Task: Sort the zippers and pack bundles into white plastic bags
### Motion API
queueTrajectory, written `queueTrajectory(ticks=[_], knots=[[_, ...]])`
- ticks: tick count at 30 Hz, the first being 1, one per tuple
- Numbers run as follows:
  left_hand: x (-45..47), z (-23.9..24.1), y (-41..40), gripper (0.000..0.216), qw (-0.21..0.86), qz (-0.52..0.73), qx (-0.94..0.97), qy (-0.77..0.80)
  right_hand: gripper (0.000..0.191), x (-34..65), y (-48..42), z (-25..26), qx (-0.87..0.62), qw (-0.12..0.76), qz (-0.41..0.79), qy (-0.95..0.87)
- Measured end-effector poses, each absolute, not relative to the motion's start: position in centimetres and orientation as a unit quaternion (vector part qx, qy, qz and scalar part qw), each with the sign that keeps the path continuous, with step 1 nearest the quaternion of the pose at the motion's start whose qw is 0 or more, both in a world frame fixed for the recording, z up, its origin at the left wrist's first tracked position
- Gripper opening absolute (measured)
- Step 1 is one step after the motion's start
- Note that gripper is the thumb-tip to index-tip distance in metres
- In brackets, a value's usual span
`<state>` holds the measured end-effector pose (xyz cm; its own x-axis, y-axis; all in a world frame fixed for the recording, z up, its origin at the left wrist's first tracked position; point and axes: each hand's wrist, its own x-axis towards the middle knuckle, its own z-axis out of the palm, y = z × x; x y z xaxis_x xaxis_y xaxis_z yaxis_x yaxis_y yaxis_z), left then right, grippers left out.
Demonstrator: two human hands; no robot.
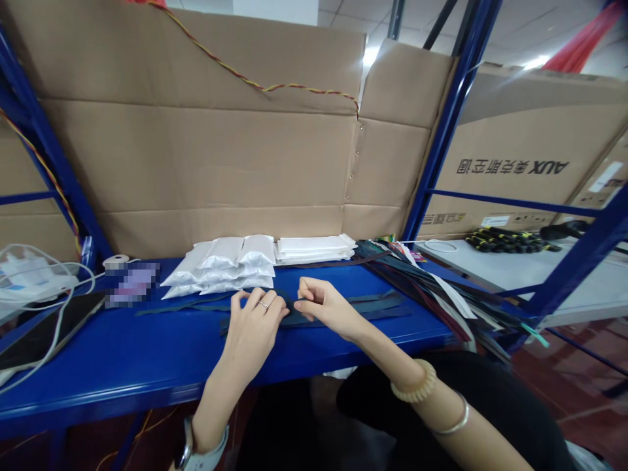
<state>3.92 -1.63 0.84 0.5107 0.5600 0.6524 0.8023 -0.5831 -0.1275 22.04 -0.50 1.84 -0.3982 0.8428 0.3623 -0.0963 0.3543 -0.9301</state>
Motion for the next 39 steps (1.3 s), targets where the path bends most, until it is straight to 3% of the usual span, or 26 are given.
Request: queueTrajectory(ticks=[7,14,18,25,34,39], knots=[[-1.3,1.2,0.4,0.022,0.290,-0.251,-0.788,-0.481,0.027,26.5,1.7,3.6,-0.361,0.572,0.403,-0.616],[-6.5,1.1,1.2,0.023,0.300,-0.258,-0.731,-0.555,0.031,36.8,1.6,5.9,-0.609,0.573,-0.022,-0.548],[-6.4,1.5,0.7,0.024,0.260,-0.259,-0.748,-0.553,0.029,39.8,0.9,6.0,-0.666,0.505,-0.134,-0.532],[-5.4,1.8,0.2,0.026,0.136,-0.246,-0.808,-0.518,0.028,41.2,2.1,4.6,-0.725,0.350,-0.145,-0.576],[-5.4,1.5,0.3,0.027,0.109,-0.250,-0.801,-0.533,0.037,40.8,2.4,3.5,-0.788,0.223,-0.170,-0.548],[-4.9,1.7,0.3,0.026,0.101,-0.275,-0.792,-0.535,0.026,35.3,5.5,3.7,-0.670,0.195,-0.082,-0.712]])
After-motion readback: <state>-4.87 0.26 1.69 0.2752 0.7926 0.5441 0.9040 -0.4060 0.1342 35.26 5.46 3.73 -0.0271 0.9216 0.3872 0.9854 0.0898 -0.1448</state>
